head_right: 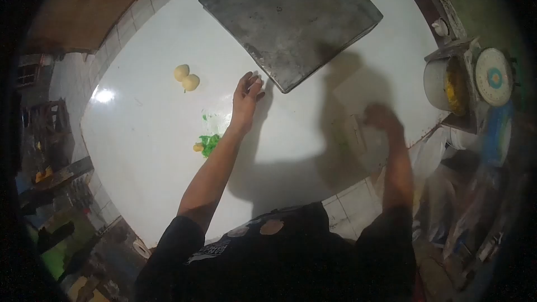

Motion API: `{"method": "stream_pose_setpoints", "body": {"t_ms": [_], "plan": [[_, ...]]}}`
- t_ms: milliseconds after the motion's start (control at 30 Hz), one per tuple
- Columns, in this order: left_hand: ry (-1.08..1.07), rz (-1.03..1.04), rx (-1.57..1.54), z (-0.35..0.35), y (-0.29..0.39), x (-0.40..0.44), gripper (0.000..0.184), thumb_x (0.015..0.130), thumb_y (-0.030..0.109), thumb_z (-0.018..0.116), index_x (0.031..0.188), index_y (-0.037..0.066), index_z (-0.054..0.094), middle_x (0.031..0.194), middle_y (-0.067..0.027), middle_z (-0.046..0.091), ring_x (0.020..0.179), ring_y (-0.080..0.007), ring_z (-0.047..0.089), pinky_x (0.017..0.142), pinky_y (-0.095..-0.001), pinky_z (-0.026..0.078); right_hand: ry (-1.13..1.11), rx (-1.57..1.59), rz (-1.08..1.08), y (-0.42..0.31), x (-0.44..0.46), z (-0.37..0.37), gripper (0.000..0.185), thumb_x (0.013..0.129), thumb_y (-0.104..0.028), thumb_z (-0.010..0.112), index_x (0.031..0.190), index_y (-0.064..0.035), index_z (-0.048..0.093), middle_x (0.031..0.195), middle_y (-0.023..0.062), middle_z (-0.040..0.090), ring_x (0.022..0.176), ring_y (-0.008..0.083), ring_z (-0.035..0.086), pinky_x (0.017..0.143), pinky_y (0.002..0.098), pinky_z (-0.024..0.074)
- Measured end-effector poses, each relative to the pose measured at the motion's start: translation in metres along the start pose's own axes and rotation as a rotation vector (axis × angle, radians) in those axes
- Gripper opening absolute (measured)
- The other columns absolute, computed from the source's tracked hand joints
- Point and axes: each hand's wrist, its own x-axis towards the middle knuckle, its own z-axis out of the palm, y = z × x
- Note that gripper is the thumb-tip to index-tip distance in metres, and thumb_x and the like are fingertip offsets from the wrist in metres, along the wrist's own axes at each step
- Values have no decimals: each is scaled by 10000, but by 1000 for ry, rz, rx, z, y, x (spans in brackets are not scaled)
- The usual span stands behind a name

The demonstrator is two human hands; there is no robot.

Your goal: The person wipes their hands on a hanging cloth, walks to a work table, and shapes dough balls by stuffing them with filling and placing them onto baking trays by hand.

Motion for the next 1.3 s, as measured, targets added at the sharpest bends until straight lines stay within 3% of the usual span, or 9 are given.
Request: {"method": "stream_pose_setpoints", "body": {"t_ms": [67, 167, 333, 633, 800, 867, 900, 967, 1300], "plan": [[30, 21, -94, 10, -1, -2, 738, 1016, 333, 622, 1576, 12, 266, 1548, -193, 413, 1359, -301, 492, 1086, -419, 458, 220, 307, 302, 49, 38, -58, 546, 983, -417, 580, 1393, -56, 573, 1379, 157, 615, 1315, 329, 547, 1116, 472, 409], [71, -31, -143, 27, 1, 0, 842, 1022, 409, 595, 1620, 37, 135, 1632, -174, 299, 1440, -320, 402, 1144, -451, 393, 772, 1033, 293, 87, 95, -146, 583, 1053, -418, 503, 1498, -43, 471, 1519, 161, 498, 1395, 278, 470, 1164, 374, 342], [49, 6, -199, 58, 9, 10, 873, 1017, 461, 580, 1641, 95, 91, 1641, -129, 305, 1492, -250, 313, 1211, -351, 237, 856, 1267, 267, 76, 158, -213, 651, 1042, -468, 531, 1520, -35, 440, 1519, 139, 498, 1405, 249, 443, 1166, 369, 324], [207, 199, -252, 32, 12, 18, 739, 1033, 283, 596, 1624, 104, 190, 1516, -97, 465, 1367, -225, 466, 1136, -366, 372, 815, 1302, 187, 58, 148, -184, 514, 1041, -407, 559, 1346, 6, 561, 1213, 126, 622, 1114, 225, 566, 993, 348, 431], [479, 93, 189, -53, 50, -27, 686, 1008, 338, 641, 1564, 39, 372, 1369, -154, 612, 1210, -196, 583, 1027, -327, 453, 839, 1201, 173, -22, 103, -180, 320, 1040, -282, 560, 1163, 5, 633, 1012, 82, 644, 946, 195, 566, 890, 349, 455], [535, 212, 146, -98, 65, -62, 629, 1021, 347, 613, 1499, -27, 448, 1132, -130, 703, 944, -142, 628, 836, -297, 513, 896, 958, 72, -66, 91, -164, 379, 1064, -341, 513, 1157, 5, 638, 1000, 101, 655, 921, 196, 576, 892, 337, 472], [518, 136, 53, -128, 61, -80, 632, 1030, 362, 602, 1502, -25, 444, 1114, -125, 706, 936, -148, 628, 828, -293, 513, 926, 1342, -249, -75, 105, -132, 381, 1075, -346, 500, 1119, 5, 641, 964, 104, 643, 879, 201, 576, 847, 356, 488], [514, 148, 51, -167, 75, -134, 590, 1044, 345, 578, 1492, -19, 458, 1289, -133, 656, 1146, -171, 608, 993, -315, 475, 1025, 751, -130, -154, 72, -131, 423, 1072, -409, 482, 1027, -9, 614, 865, 120, 592, 785, 241, 557, 753, 405, 485], [741, 130, -207, -267, -92, -286, 571, 1034, 318, 569, 1496, -4, 473, 1413, -143, 592, 1296, -223, 543, 1098, -334, 399, 627, 906, 87, -355, -18, -57, 411, 979, -266, 593, 1226, 60, 552, 1140, 238, 637, 1060, 360, 629, 937, 429, 483]]}}
